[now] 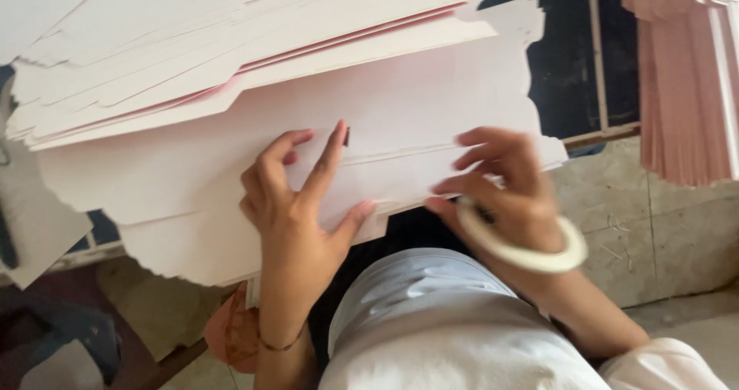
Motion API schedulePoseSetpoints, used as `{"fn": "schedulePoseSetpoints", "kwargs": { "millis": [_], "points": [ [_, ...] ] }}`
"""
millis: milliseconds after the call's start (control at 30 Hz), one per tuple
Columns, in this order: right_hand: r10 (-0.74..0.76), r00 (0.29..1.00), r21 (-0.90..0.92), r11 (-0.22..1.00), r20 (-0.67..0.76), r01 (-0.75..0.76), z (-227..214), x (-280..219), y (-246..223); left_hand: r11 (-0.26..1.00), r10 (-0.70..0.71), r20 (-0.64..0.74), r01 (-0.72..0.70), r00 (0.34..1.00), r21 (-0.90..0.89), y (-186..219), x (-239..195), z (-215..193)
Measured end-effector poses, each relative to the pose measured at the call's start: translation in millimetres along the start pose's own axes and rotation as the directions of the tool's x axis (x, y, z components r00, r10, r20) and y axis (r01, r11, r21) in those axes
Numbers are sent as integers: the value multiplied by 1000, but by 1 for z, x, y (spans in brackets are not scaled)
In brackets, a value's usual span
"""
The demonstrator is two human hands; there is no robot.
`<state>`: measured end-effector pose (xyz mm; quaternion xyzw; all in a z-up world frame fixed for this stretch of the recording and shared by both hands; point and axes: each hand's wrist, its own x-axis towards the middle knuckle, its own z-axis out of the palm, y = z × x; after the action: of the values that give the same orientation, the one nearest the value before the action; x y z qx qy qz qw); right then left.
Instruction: Applying double-sided tape to pre-cut paper templates in a repetitive, high-speed manner
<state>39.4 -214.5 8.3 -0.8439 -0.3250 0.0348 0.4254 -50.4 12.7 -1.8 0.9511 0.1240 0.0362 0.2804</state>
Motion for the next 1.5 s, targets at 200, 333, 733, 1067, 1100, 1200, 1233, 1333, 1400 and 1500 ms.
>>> {"fn": "schedulePoseSetpoints", "kwargs": {
  "millis": [200, 333, 733, 1067, 1100, 1200, 1233, 1333, 1400, 1500],
  "points": [
    [194, 970, -283, 931, -145, -229, -83, -29, 61, 999, -6, 1, 6, 1000, 33, 3, 1, 1],
    [202, 960, -309, 916, -196, -256, -84, -29, 71, 997, 21, -36, -18, 999, 72, 18, 14, 17],
    [256, 950, -255, 920, -180, -297, -82, -15, 88, 992, 92, 1, -91, 996, 82, 47, 37, 40],
    [97, 978, -236, 962, -185, -140, -87, -9, 86, 976, 196, -121, -183, 973, 116, 83, 44, 95],
    [-3, 976, -196, 980, -216, -40, -90, -6, 81, 962, 245, -115, -226, 963, 153, 85, 44, 105],
    [29, 964, -62, 997, -264, -47, -100, -8, 65, 937, 320, -169, -285, 932, 200, 91, 25, 69],
    [30, 965, -61, 997, -261, -47, -99, -7, 63, 938, 317, -168, -283, 933, 201, 76, 26, 67],
    [55, 973, 0, 998, -225, -57, -90, -3, 60, 918, 304, -289, -198, 908, 343, 34, 32, 56],
    [31, 991, 14, 999, -129, -29, -76, 4, 64, 876, 444, -282, -347, 851, 335, 8, 46, 39],
    [36, 997, -87, 995, -62, -41, -62, 12, 56, 869, 490, -230, -448, 841, 211, 12, 57, 26]
  ]
}}
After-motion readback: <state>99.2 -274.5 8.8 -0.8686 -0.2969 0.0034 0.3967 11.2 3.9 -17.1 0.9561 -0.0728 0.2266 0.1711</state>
